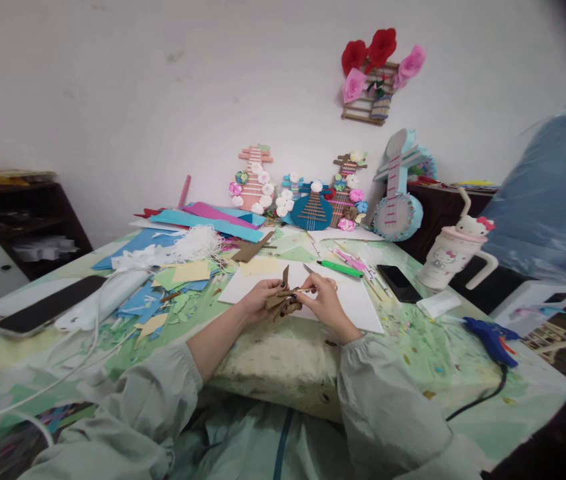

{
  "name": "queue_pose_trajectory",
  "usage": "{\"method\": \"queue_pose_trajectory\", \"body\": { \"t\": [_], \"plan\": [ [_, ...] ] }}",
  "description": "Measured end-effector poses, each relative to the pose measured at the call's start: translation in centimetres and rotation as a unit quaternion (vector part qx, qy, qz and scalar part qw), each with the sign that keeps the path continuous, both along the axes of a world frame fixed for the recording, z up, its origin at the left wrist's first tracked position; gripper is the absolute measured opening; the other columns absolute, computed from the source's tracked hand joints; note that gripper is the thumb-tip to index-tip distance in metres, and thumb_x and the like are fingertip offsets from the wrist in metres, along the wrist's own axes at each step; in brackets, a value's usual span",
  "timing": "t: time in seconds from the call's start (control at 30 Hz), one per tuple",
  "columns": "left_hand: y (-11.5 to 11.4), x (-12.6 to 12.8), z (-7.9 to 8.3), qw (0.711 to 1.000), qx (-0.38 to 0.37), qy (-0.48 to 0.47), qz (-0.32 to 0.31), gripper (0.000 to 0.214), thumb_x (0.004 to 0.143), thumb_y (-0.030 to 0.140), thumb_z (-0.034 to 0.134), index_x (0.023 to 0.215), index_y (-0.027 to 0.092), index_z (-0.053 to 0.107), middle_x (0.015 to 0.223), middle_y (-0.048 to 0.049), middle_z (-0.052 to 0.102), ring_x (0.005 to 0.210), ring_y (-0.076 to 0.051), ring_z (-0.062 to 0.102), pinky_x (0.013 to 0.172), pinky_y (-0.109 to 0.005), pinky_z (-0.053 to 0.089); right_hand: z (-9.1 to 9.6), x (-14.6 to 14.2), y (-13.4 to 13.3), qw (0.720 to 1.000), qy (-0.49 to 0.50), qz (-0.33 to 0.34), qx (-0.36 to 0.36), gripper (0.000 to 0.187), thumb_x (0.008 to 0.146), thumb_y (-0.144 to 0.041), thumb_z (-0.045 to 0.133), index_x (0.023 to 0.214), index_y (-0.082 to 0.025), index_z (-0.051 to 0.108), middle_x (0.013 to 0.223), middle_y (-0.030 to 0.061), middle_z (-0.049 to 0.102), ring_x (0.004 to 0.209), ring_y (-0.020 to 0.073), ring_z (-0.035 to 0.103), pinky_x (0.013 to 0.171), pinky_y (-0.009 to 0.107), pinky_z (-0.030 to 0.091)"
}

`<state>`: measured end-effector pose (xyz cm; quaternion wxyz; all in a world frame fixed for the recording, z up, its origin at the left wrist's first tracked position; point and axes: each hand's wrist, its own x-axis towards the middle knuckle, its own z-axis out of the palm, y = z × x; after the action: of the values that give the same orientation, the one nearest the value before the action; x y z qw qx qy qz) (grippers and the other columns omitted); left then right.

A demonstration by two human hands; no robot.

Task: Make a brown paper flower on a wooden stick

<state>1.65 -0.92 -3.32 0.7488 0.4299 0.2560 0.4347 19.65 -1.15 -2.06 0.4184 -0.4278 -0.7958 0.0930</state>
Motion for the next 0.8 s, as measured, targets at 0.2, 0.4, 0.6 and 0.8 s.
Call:
{"method": "queue_pose_trajectory", "body": {
  "t": [0.2, 0.4, 0.6, 0.8],
  "plan": [
    [-0.01, -0.01, -0.05, 1.000, -0.001, -0.002, 0.002, 0.021, 0.072, 0.020, 0.072, 0.083, 0.008, 0.060, 0.078, -0.0138, 0.069, 0.069, -0.024, 0.069, 0.070, -0.036, 0.053, -0.22, -0.08, 0.06, 1.000, 0.009, -0.005, 0.000, 0.019, 0.076, -0.031, 0.064, 0.070, -0.018, 0.051, 0.070, -0.0038, 0.058, 0.066, 0.0121, 0.049, 0.075, 0.032, 0.026],
    [-0.17, 0.03, 0.23, 1.000, 0.001, -0.002, 0.001, 0.023, 0.070, 0.019, 0.073, 0.086, 0.008, 0.060, 0.080, -0.0136, 0.069, 0.070, -0.023, 0.068, 0.070, -0.035, 0.053, -0.26, -0.06, 0.08, 1.000, 0.014, -0.003, 0.003, 0.020, 0.077, -0.033, 0.063, 0.070, -0.018, 0.051, 0.071, -0.0032, 0.058, 0.069, 0.0132, 0.051, 0.077, 0.032, 0.026],
    [-0.03, -0.02, -0.18, 1.000, 0.011, -0.004, -0.004, 0.024, 0.072, 0.022, 0.072, 0.086, 0.008, 0.060, 0.078, -0.0132, 0.068, 0.069, -0.023, 0.068, 0.067, -0.033, 0.052, -0.37, -0.03, 0.28, 1.000, 0.014, -0.003, 0.003, 0.019, 0.077, -0.032, 0.064, 0.069, -0.019, 0.053, 0.070, -0.0028, 0.059, 0.067, 0.0131, 0.050, 0.076, 0.032, 0.028],
    [-0.02, 0.00, 0.02, 0.999, 0.028, -0.010, -0.013, 0.022, 0.070, 0.018, 0.072, 0.084, 0.008, 0.059, 0.081, -0.0149, 0.069, 0.074, -0.025, 0.068, 0.069, -0.034, 0.051, -0.35, 0.09, 0.77, 0.999, -0.027, -0.005, 0.023, 0.017, 0.083, -0.029, 0.058, 0.069, -0.018, 0.056, 0.072, -0.0010, 0.061, 0.067, 0.0133, 0.050, 0.072, 0.030, 0.027]
  ]
}}
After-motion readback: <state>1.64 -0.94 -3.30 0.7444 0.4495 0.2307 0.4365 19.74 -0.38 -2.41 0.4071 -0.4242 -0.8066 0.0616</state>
